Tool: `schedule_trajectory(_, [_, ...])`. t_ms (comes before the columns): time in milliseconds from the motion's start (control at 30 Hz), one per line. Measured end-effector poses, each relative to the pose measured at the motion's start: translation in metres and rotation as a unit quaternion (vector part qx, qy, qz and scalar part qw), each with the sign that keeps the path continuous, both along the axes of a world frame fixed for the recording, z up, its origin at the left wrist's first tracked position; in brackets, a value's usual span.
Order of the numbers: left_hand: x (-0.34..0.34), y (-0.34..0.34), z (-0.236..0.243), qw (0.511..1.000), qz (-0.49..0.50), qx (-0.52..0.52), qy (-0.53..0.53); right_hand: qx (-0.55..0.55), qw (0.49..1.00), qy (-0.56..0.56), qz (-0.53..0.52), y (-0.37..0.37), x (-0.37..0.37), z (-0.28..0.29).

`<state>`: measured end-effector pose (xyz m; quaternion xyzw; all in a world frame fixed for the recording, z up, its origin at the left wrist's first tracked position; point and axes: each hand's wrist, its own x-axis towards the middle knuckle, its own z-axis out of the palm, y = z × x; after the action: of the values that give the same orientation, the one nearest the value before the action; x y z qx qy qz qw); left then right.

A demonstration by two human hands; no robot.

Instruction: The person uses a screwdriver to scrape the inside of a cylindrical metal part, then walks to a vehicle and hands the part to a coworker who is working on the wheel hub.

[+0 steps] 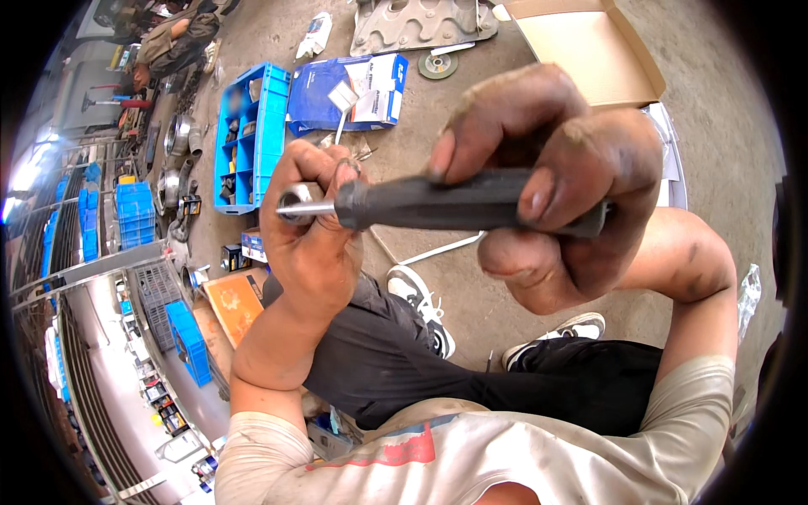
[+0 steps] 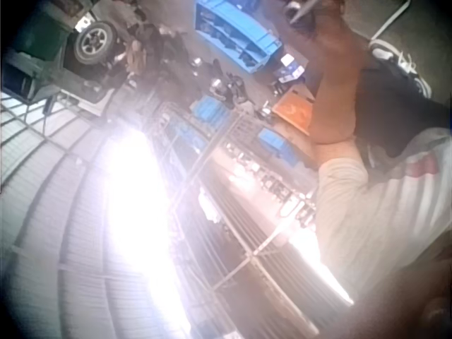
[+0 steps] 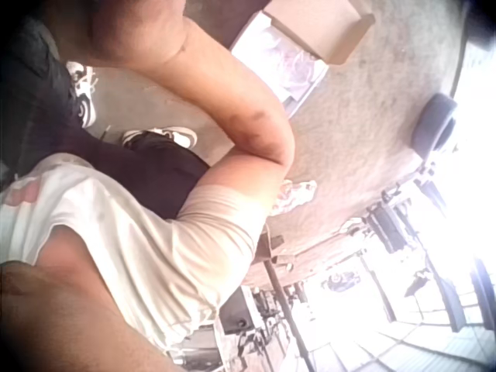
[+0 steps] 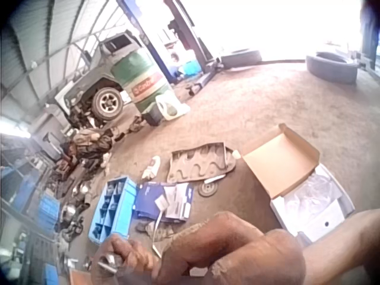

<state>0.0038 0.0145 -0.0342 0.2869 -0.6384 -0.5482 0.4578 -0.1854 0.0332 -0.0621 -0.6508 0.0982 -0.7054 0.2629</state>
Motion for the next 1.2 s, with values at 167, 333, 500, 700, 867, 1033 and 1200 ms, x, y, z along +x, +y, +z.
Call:
schedule_trajectory(167, [0.003, 0.009, 0.004, 0.965, -0.037, 0.236, 0.105, 0.064, 0.994, -0.079, -0.044, -0.002, -0.006, -0.004])
schedule_trajectory(333, [0.006, 0.004, 0.007, 0.958, -0.145, 0.245, 0.035, 0.106, 0.991, -0.071, -0.031, -0.003, -0.013, -0.009])
schedule_trajectory(500, [0.008, 0.005, 0.010, 0.944, -0.165, 0.286, 0.017, 0.100, 0.994, -0.050, -0.017, -0.006, -0.017, -0.008])
schedule_trajectory(700, [0.007, 0.008, 0.011, 0.940, -0.140, 0.310, 0.018, 0.040, 0.999, -0.014, 0.012, -0.012, -0.022, -0.006])
schedule_trajectory(867, [-0.001, 0.010, 0.011, 0.952, -0.092, 0.290, 0.036, -0.048, 0.997, 0.038, 0.055, -0.016, -0.032, 0.001])
schedule_trajectory(1033, [-0.004, 0.009, 0.012, 0.974, -0.033, 0.218, -0.053, 0.002, 0.995, 0.069, 0.073, 0.003, -0.040, 0.006])
schedule_trajectory(1200, [-0.004, 0.010, 0.006, 0.980, -0.027, 0.195, -0.035, 0.054, 0.989, 0.120, 0.071, 0.015, -0.039, 0.023])
